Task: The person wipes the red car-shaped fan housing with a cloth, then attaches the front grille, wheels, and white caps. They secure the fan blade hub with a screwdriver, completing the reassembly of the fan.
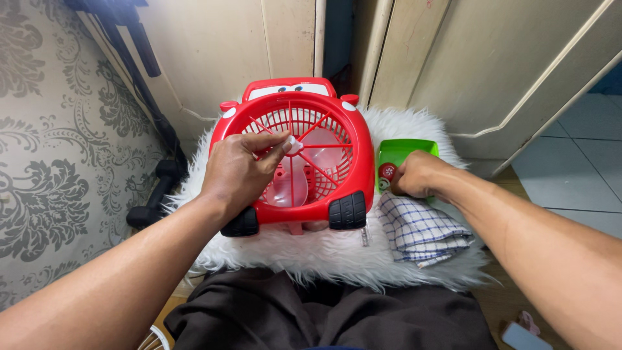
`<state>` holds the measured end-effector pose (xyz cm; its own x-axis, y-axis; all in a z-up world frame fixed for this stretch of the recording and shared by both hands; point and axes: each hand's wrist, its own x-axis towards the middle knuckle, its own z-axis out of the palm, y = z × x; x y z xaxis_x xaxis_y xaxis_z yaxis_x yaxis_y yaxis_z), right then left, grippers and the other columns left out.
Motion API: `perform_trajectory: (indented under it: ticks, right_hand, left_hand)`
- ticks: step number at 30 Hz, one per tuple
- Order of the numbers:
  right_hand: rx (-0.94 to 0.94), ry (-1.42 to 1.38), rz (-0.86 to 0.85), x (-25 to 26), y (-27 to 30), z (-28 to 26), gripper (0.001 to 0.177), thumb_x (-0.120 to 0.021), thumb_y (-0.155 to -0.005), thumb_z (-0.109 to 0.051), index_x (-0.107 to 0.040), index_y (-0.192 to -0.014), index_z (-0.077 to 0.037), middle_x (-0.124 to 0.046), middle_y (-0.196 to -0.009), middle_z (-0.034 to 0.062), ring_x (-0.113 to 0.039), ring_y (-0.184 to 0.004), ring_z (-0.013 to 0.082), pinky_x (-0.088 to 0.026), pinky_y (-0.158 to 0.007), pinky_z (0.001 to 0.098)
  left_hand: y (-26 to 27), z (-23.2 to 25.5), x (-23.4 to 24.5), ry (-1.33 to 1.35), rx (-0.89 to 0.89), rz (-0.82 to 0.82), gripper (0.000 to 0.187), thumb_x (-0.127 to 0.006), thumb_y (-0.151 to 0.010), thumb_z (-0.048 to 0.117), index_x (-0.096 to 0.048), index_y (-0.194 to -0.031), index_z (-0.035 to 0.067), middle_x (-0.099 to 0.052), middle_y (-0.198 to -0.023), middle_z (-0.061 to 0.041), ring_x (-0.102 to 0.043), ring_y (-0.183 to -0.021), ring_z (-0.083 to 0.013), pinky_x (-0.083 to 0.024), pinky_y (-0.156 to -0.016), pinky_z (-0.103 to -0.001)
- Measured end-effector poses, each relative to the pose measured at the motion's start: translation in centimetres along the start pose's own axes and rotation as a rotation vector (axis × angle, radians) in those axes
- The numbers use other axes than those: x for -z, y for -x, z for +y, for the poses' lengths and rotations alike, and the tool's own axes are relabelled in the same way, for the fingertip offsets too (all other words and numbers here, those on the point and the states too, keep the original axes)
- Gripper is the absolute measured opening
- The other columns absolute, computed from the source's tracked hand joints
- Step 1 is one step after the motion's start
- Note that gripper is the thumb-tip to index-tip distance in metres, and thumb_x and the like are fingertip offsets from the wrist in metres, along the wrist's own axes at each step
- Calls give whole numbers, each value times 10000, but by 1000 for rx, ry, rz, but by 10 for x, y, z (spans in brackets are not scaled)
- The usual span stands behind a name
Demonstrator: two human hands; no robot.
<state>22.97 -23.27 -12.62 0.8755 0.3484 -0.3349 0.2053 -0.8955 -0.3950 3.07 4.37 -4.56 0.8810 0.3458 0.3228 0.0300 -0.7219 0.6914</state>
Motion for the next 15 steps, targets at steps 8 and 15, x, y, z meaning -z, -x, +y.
perform_trajectory:
  ticks: [8, 15]
  right_hand:
    - [122, 197, 45, 4, -1, 6, 214, -620, -895, -109, -821, -907, -37, -783, -873, 229, -767, -831, 333, -587, -792, 426]
    - [259, -112, 529, 25, 52, -26, 140, -734, -906, -184, -740, -959, -55, -762, -878, 154, -754, -845, 269, -580, -786, 407]
  left_hand:
    - [-1, 0, 0, 5, -32, 3, 262, -747, -896, 348, -791, -1136, 254, -783, -992, -69, -766, -780, -156, -572, -734, -323]
    - [-2, 2, 0, 1, 52, -28, 261, -742, -900, 338, -785, -1145, 259, -785, -956, -94, -763, -732, -164, -570, -722, -322]
